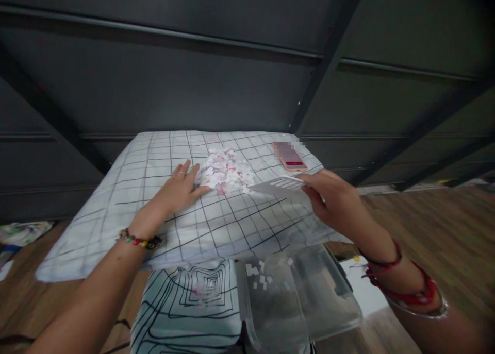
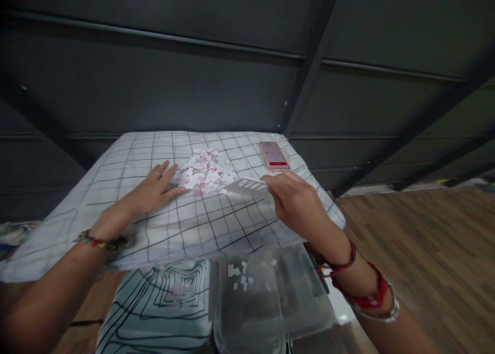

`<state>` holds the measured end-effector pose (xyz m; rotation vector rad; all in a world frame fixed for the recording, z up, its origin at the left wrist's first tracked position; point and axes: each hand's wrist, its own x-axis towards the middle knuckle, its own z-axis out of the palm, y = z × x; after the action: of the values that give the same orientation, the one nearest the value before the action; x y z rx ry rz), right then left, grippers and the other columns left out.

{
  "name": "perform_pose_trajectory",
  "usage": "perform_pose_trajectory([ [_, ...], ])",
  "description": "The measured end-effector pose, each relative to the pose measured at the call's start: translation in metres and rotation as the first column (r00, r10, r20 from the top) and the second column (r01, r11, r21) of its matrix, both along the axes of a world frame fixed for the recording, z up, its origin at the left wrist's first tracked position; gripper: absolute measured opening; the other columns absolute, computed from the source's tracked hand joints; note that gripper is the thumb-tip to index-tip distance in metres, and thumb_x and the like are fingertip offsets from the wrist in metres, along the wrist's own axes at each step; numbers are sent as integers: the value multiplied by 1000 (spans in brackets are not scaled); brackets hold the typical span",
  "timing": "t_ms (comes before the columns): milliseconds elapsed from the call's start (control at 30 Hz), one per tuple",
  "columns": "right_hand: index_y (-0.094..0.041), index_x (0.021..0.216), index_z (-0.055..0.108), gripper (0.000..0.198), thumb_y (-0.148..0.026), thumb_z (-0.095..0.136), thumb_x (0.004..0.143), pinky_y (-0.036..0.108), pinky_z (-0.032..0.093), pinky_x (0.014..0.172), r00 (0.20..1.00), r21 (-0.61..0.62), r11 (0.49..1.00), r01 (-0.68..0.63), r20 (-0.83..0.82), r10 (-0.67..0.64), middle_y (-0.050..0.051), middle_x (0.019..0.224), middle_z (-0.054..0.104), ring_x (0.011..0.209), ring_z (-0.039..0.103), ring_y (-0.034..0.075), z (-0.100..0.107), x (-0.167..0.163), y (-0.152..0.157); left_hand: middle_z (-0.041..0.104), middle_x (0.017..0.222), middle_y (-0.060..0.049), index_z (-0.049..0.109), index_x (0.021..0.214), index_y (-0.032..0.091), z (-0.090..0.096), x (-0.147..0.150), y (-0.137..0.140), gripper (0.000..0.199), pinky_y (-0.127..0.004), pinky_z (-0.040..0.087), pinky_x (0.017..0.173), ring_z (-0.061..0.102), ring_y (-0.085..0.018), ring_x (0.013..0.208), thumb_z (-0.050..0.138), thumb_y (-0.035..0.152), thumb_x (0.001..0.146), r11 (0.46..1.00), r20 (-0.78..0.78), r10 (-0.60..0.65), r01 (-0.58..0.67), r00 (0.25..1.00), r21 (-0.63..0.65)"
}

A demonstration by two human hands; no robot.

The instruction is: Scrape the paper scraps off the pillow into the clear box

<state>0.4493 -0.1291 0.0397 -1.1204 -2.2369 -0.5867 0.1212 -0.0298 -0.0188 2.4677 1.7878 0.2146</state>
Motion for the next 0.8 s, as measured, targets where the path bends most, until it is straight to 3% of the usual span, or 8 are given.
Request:
perform_pose_trajectory([
  [167, -15, 105, 59, 27, -9, 42, 84, 33, 49, 72, 999, -5, 999, 42, 30, -42, 8, 88, 68, 80, 59, 21, 5, 6, 28, 16, 154, -24, 21, 145, 5, 17, 13, 20, 81, -48, 20, 112, 12, -36, 142, 33, 60, 87, 999, 22, -28, 27, 999, 41],
  [333, -13, 105, 61, 32, -6, 42, 81, 36, 47, 77, 996, -34, 999, 12, 90, -9, 10, 87, 67, 83, 58, 22, 5, 7, 48, 20, 152, -24, 26, 143, 4, 25, 24, 37, 76, -51, 21, 111, 15, -36, 141, 32, 58, 89, 985, 48, -112, 105, 993, 135],
  [567, -15, 101, 63, 29, -6, 41, 83, 33, 44, 72, 995, 11, 998, -65, 73, 64, 7, 84, 67, 81, 58, 21, 2, 3, 70, 28, 150, -21, 36, 138, 7, 17, 29, 49, 65, -52, 23, 111, 19, -35, 140, 31, 52, 92, 940, 90, -230, 198, 969, 277],
  [800, -18, 96, 62, 25, -9, 42, 85, 31, 41, 71, 986, 15, 990, -143, 86, 141, 3, 77, 62, 74, 54, 16, 20, 5, 82, 32, 148, -15, 40, 135, 14, 10, 21, 43, 57, -52, 23, 112, 19, -30, 141, 27, 52, 93, 889, 113, -365, 309, 924, 338],
])
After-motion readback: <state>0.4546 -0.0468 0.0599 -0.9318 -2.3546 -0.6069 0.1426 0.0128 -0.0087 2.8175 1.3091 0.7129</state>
